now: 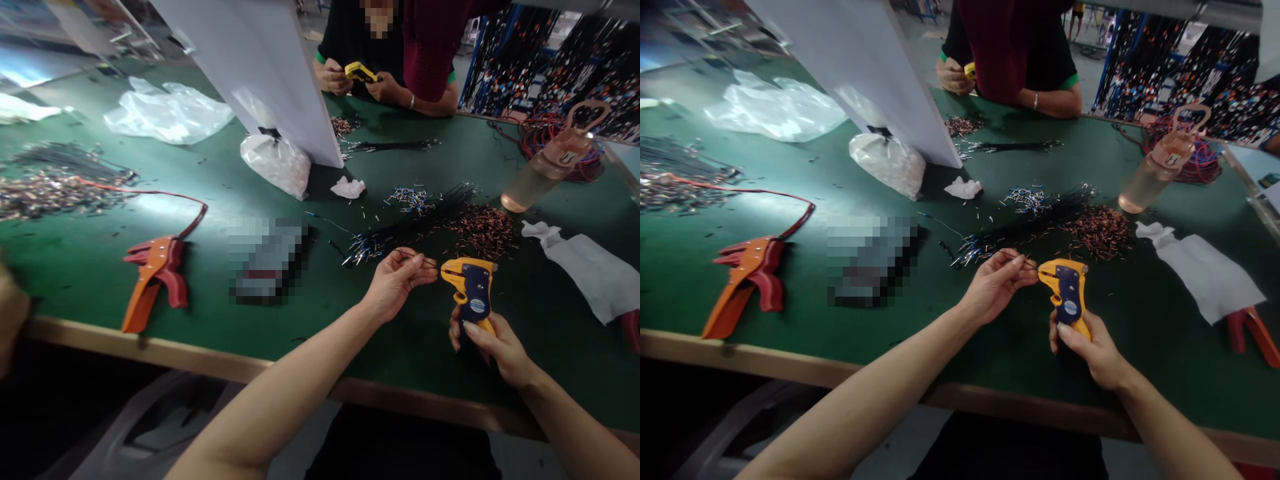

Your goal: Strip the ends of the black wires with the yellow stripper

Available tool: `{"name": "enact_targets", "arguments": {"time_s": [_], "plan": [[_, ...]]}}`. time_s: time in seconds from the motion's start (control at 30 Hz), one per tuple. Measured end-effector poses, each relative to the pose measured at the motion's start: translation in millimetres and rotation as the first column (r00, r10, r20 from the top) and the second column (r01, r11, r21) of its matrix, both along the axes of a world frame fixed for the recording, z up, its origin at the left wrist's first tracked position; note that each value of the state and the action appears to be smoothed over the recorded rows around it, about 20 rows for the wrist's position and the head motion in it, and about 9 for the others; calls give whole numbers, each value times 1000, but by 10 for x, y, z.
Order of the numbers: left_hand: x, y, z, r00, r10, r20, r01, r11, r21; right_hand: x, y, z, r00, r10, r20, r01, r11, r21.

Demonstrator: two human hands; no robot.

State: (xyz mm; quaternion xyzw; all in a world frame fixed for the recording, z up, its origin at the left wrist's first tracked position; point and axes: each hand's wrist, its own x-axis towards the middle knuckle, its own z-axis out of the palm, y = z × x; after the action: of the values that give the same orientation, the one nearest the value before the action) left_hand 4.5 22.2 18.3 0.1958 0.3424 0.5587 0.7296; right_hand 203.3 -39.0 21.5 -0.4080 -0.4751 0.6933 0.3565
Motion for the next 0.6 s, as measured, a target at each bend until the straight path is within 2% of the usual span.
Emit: {"name": "enact_targets", "arguments": {"time_s": [0.3,0.47,0.6], "plan": [[-6,-1,-32,1000,7,-8,-7,1000,17,-55,-56,20,999,-8,31,8,1000,3],[6,3,-27,1000,17,-17,-17,1000,0,-82,-40,-10,994,-108,-5,108,993,-41],[-2,30,-45,998,58,-29,-58,998,-14,-62,11,-20,996,-49,-71,44,996,-72]]}}
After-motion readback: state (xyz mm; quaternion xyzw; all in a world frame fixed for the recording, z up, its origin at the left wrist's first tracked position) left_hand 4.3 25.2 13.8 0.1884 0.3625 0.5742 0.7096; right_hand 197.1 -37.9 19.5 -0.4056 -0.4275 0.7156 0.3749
